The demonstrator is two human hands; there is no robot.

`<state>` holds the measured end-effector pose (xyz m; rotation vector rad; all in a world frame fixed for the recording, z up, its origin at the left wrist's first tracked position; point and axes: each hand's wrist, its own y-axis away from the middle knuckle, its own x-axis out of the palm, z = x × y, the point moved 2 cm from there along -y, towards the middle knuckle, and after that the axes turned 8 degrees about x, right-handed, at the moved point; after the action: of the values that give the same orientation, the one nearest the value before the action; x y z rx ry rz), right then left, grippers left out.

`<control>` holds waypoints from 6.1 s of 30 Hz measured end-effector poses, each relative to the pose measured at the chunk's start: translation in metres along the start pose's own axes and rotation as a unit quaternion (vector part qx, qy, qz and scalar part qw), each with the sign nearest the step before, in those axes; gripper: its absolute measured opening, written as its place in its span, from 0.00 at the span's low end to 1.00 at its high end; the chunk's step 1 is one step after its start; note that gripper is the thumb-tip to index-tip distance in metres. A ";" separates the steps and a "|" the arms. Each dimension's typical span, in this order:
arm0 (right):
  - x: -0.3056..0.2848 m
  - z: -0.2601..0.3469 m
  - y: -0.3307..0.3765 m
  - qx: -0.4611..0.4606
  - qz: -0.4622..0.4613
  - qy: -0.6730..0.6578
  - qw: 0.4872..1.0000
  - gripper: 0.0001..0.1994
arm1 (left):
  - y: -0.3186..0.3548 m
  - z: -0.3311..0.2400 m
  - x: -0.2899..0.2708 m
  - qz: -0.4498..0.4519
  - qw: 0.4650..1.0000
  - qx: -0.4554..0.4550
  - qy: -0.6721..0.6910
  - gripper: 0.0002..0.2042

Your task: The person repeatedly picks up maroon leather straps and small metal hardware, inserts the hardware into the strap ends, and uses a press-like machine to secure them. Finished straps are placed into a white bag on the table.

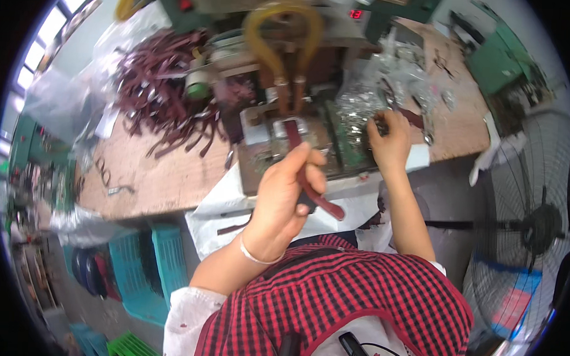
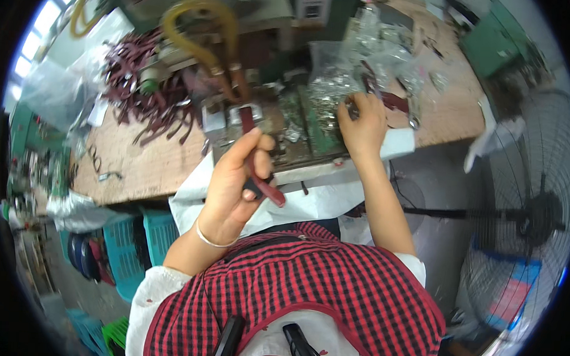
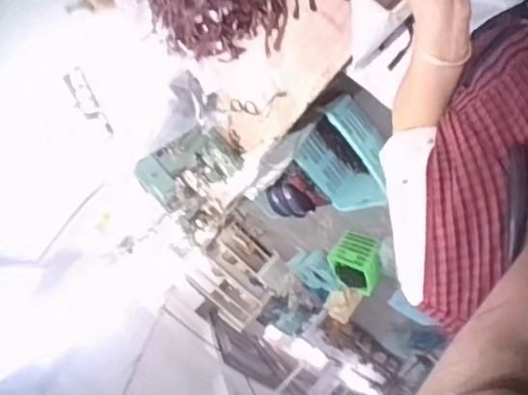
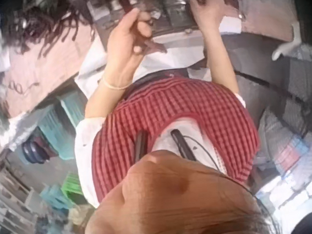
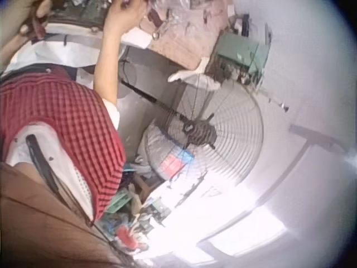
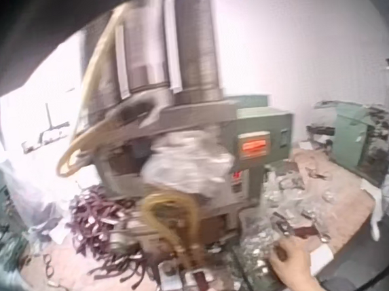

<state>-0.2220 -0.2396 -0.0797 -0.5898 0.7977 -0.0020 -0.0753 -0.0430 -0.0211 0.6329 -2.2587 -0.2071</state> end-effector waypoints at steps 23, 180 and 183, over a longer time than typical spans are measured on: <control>0.024 -0.006 -0.005 -0.047 0.013 -0.075 0.996 0.07 | -0.020 -0.015 -0.198 -0.102 0.558 0.249 -0.785 0.14; -0.015 0.002 0.030 0.215 0.136 -0.418 0.872 0.09 | -0.027 -0.091 -0.153 -0.167 0.455 0.570 -0.663 0.07; -0.001 0.042 0.018 0.164 0.137 -0.402 0.890 0.08 | -0.103 -0.101 -0.165 -0.158 0.441 0.416 -0.780 0.06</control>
<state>-0.1982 -0.2031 -0.0649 -0.1114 0.0528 0.3430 0.1327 -0.0445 -0.0915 2.0277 -4.0193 0.4599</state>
